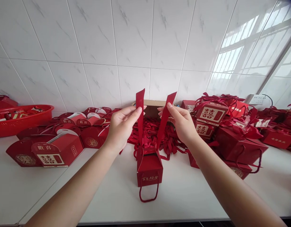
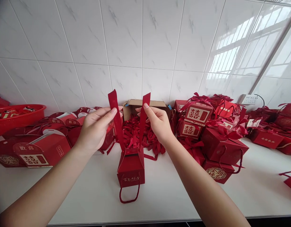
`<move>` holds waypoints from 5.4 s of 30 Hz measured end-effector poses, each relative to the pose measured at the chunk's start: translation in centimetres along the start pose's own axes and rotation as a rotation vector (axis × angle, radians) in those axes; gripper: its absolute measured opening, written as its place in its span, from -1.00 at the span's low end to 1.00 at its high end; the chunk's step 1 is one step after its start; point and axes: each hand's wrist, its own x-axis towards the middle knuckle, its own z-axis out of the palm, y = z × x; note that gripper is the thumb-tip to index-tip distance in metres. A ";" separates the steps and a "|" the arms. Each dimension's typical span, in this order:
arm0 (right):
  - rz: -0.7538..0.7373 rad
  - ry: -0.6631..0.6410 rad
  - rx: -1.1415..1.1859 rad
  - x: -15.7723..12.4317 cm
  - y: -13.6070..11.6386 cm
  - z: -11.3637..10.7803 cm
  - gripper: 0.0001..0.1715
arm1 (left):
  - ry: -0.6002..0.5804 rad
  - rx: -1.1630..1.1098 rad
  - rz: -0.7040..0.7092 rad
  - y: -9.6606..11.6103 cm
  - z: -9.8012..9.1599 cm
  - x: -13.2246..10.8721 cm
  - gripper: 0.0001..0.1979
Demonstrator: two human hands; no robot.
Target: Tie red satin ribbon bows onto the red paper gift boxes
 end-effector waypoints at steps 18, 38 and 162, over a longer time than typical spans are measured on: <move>0.189 -0.056 0.106 -2.1 -1.9 -0.1 -0.58 | -0.044 0.043 -0.066 0.5 0.3 -0.5 -0.81; 0.002 -0.245 0.025 -2.1 -1.0 0.1 -0.73 | -0.304 0.268 -0.211 1.3 0.3 -0.3 -0.70; 0.509 -0.301 0.020 -10.6 5.4 -2.3 -0.49 | -0.084 0.963 0.254 -5.8 1.0 -7.8 -0.59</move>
